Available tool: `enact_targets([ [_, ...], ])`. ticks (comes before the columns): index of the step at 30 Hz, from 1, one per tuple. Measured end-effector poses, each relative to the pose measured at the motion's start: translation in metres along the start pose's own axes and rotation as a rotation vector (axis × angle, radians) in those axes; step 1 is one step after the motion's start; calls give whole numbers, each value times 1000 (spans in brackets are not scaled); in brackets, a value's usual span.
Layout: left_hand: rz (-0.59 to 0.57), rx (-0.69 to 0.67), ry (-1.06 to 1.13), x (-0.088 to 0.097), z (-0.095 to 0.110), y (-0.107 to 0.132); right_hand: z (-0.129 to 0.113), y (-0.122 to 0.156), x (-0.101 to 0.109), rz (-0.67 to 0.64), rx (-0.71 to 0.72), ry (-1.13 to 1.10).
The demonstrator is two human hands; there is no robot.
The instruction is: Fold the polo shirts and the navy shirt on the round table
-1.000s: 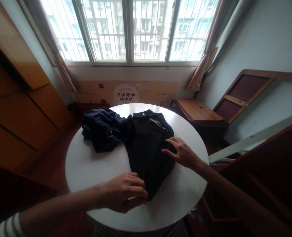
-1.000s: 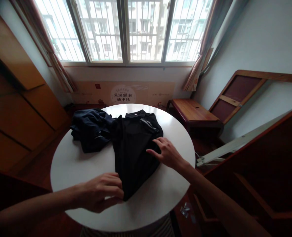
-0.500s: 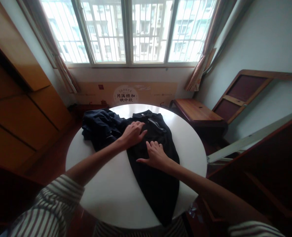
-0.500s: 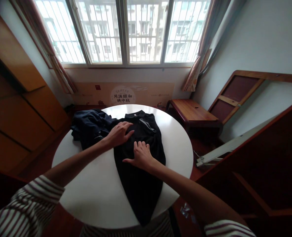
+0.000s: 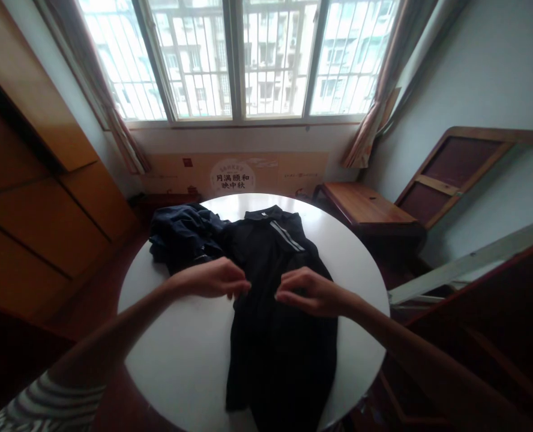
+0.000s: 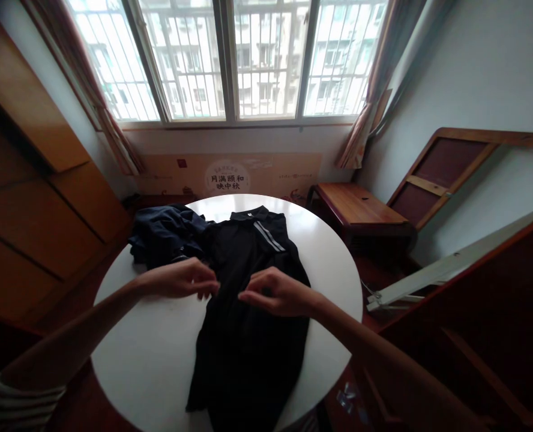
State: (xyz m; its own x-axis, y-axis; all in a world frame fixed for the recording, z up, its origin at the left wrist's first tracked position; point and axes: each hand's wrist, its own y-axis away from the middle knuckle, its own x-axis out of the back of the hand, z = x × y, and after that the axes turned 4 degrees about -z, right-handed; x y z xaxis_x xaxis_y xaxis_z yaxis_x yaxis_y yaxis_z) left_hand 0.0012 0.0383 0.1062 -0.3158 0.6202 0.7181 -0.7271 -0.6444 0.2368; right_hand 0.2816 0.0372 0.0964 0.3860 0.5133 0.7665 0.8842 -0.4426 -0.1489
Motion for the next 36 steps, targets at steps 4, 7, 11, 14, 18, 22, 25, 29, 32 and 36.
enact_targets([
  [4, 383, 277, -346, 11, -32, -82, 65, -47, 10, 277, -467, 459],
  [7, 356, 433, -441, 8, -58, -136, 108, -75, 16, 272, -717, 557],
  [11, 354, 516, -452, 2, -90, -161, 135, -61, 52, 340, -776, 526],
  [14, 326, 499, -453, 10, -113, -160, 156, -16, 96, 489, -927, 536],
  [18, 238, 466, -460, 37, -129, -161, 186, 38, 131, 596, -1268, 550],
  [22, 235, 518, -440, 44, -119, -176, 187, 30, 109, 580, -1107, 687],
  [25, 326, 572, -398, 33, -114, -188, 180, -8, 70, 386, -753, 629],
  [29, 373, 590, -362, 34, -127, -195, 194, -47, 38, 216, -732, 518],
  [32, 333, 542, -389, 51, -136, -199, 212, -56, 41, 132, -822, 487],
  [36, 466, 443, -604, 61, -114, -199, 206, -59, 54, 152, -850, 507],
])
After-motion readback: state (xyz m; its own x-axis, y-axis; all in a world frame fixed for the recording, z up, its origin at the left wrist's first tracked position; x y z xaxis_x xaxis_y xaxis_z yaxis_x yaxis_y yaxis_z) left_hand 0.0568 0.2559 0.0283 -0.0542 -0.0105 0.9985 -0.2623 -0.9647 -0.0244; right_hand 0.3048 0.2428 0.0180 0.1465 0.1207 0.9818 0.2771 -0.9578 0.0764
